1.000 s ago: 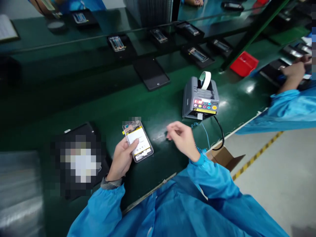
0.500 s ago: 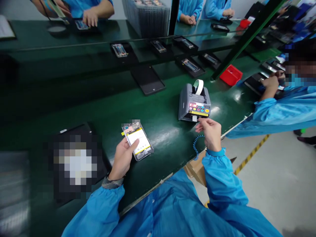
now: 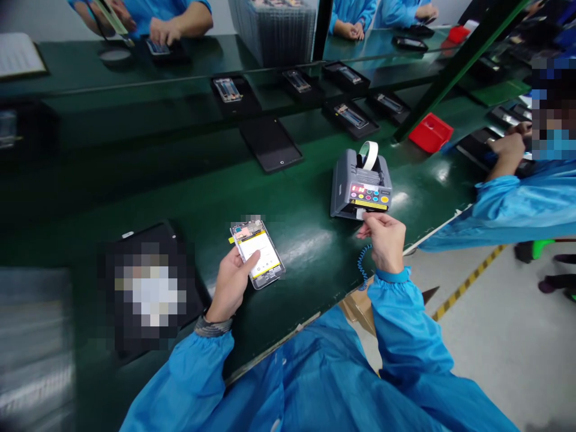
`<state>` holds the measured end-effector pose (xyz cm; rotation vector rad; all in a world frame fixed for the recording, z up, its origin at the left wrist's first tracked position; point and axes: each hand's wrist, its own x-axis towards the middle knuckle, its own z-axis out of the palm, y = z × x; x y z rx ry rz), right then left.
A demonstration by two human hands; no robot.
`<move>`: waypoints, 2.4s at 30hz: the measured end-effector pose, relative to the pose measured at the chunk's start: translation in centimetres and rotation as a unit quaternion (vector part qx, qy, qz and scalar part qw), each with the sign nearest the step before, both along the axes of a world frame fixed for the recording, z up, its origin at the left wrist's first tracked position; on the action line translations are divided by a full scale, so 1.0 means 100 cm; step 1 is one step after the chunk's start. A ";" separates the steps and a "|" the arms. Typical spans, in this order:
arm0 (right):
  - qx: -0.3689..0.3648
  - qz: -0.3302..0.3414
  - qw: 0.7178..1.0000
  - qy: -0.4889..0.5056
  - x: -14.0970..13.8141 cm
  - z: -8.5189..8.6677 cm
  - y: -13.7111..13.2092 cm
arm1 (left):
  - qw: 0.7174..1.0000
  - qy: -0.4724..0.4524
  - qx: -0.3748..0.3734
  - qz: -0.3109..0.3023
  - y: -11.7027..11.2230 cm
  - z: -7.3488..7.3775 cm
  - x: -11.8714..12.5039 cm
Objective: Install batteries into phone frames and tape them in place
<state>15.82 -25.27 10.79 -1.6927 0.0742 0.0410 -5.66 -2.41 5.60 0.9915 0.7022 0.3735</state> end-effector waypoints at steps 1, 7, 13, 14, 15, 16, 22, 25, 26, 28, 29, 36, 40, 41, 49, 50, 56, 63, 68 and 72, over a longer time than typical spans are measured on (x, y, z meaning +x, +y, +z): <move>0.005 -0.005 1.000 -0.002 -0.001 0.000 0.000 | 1.000 -0.002 0.001 -0.002 0.000 0.000 0.000; -0.005 -0.004 1.000 0.005 -0.012 -0.001 -0.004 | 1.000 -0.006 -0.003 0.005 0.000 -0.002 0.001; -0.022 0.133 0.989 0.052 -0.066 -0.010 0.016 | 1.000 -0.018 -0.009 0.010 -0.003 -0.001 0.002; -0.026 0.179 0.981 0.066 -0.078 -0.012 0.025 | 1.000 -0.020 -0.008 0.010 -0.003 -0.002 0.003; -0.031 0.222 0.971 0.080 -0.090 -0.013 0.034 | 1.000 -0.022 -0.005 0.011 -0.003 -0.002 0.003; -0.035 0.260 0.961 0.092 -0.100 -0.015 0.043 | 1.000 -0.025 -0.001 0.012 -0.003 -0.002 0.003; -0.046 0.360 0.925 0.111 -0.126 -0.027 0.081 | 0.999 -0.038 0.018 0.016 -0.004 -0.003 0.002; -0.049 0.357 0.927 0.101 -0.127 -0.034 0.084 | 0.999 -0.040 0.018 0.014 -0.004 -0.004 0.002; -0.050 0.358 0.927 0.099 -0.128 -0.035 0.084 | 0.999 -0.042 0.018 0.014 -0.004 -0.004 0.002; -0.051 0.361 0.926 0.095 -0.128 -0.037 0.084 | 0.999 -0.043 0.019 0.015 -0.004 -0.004 0.002; -0.051 0.362 0.926 0.094 -0.129 -0.037 0.084 | 0.999 -0.043 0.019 0.016 -0.004 -0.004 0.002; -0.056 0.348 0.931 0.089 -0.130 -0.037 0.085 | 0.999 -0.042 0.022 0.025 -0.005 -0.003 0.003; -0.054 0.351 0.931 0.083 -0.131 -0.039 0.085 | 0.998 -0.042 0.022 0.029 -0.005 -0.003 0.003; -0.054 0.352 0.931 0.081 -0.131 -0.039 0.085 | 0.999 -0.040 0.022 0.030 -0.005 -0.003 0.003; -0.053 0.352 0.931 0.075 -0.129 -0.040 0.085 | 0.998 -0.044 0.030 0.031 -0.005 -0.006 0.003; -0.053 0.353 0.931 0.074 -0.129 -0.041 0.085 | 0.998 -0.045 0.030 0.031 -0.005 -0.007 0.003; -0.066 0.358 0.929 0.068 -0.131 -0.041 0.085 | 0.998 -0.045 0.035 0.031 -0.005 -0.008 0.004; -0.046 0.369 0.925 0.072 -0.122 -0.039 0.085 | 0.998 -0.050 0.027 0.022 -0.004 -0.009 0.003; -0.024 0.371 0.923 0.095 -0.108 -0.035 0.088 | 0.998 -0.050 0.019 0.018 -0.003 -0.010 0.001; -0.024 0.463 0.878 0.124 -0.102 -0.034 0.094 | 0.998 -0.051 0.017 0.012 -0.002 -0.011 0.001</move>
